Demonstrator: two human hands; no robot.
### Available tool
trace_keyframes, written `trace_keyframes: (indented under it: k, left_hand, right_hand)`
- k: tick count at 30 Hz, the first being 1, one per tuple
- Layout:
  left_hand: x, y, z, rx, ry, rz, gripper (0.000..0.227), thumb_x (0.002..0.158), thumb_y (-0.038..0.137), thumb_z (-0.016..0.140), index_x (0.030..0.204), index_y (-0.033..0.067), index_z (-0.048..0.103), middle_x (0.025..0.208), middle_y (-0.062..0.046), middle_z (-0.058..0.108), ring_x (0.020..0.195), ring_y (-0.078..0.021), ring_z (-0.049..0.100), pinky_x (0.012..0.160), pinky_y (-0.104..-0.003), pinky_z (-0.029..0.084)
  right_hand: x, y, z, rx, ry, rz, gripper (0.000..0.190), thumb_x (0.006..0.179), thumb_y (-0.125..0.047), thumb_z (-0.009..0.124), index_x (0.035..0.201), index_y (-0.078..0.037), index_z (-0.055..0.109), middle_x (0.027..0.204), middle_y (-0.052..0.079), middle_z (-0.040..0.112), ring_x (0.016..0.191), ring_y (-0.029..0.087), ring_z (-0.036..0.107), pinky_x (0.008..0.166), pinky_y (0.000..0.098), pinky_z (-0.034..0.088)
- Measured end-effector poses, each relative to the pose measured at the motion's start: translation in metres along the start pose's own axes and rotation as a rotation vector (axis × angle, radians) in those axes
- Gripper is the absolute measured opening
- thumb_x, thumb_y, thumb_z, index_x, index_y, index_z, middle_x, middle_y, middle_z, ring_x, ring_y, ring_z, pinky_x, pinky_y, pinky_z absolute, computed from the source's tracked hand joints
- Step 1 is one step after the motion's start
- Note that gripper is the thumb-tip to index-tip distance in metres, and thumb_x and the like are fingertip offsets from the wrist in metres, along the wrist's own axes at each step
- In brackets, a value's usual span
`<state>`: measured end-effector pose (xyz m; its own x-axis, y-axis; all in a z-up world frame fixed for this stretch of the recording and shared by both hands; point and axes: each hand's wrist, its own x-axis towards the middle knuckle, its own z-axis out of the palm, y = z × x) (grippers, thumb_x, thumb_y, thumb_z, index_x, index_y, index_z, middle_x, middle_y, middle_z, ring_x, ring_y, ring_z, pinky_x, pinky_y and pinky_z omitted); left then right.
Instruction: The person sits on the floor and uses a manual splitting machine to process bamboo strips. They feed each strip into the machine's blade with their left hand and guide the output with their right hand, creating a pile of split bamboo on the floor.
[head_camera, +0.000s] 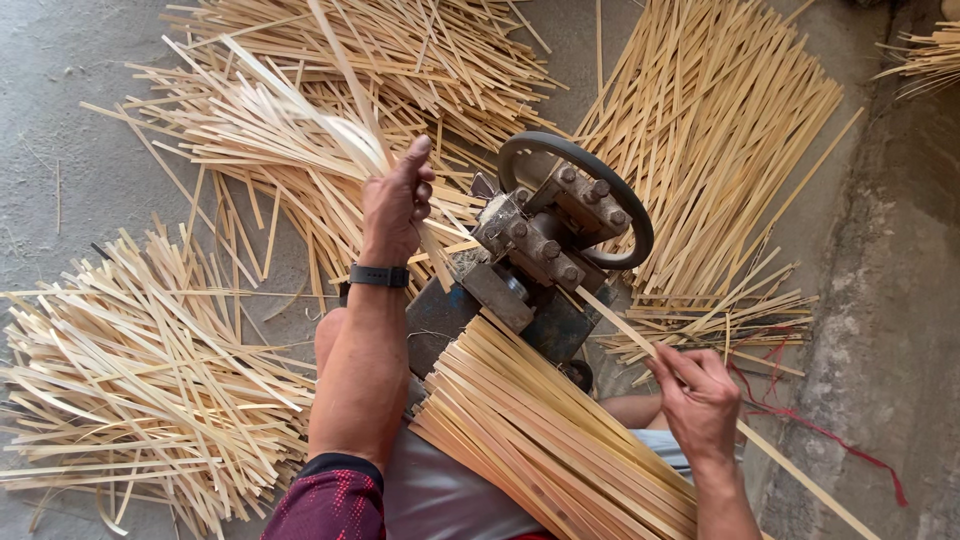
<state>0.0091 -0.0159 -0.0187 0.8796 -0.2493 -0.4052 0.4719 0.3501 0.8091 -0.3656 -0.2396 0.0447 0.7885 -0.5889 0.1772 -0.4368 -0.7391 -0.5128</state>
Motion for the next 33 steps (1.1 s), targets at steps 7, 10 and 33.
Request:
trace_keyframes:
  k: [7, 10, 33]
  left_hand:
    - [-0.008, -0.007, 0.015, 0.121, -0.076, 0.035, 0.042, 0.083, 0.039, 0.086, 0.103, 0.0031, 0.078, 0.071, -0.001, 0.064, 0.047, -0.0023, 0.050, 0.040, -0.017, 0.045]
    - [-0.012, -0.006, 0.024, 0.061, -0.206, 0.061, 0.038, 0.093, 0.036, 0.078, 0.106, -0.0001, 0.077, 0.085, -0.004, 0.077, 0.046, -0.0014, 0.044, 0.039, -0.017, 0.037]
    - [0.001, 0.012, 0.000, -0.258, -0.046, 0.188, 0.041, 0.098, 0.047, 0.060, 0.102, 0.0065, 0.060, 0.066, 0.003, 0.053, 0.052, -0.0092, 0.053, 0.042, -0.022, 0.043]
  right_hand:
    - [0.007, -0.008, 0.001, 0.002, -0.101, 0.095, 0.033, 0.087, -0.028, 0.079, 0.116, -0.013, 0.079, 0.082, 0.006, 0.073, 0.065, 0.014, 0.065, 0.059, 0.0320, 0.050]
    - [-0.004, 0.008, 0.001, -0.028, -0.176, 0.300, 0.040, 0.086, -0.033, 0.078, 0.123, -0.016, 0.077, 0.081, 0.009, 0.076, 0.068, 0.015, 0.069, 0.062, 0.0323, 0.053]
    - [-0.055, 0.036, 0.019, 0.195, -0.709, 0.422, 0.030, 0.086, -0.018, 0.072, 0.113, -0.006, 0.070, 0.098, 0.006, 0.079, 0.089, 0.018, 0.076, 0.080, 0.0331, 0.060]
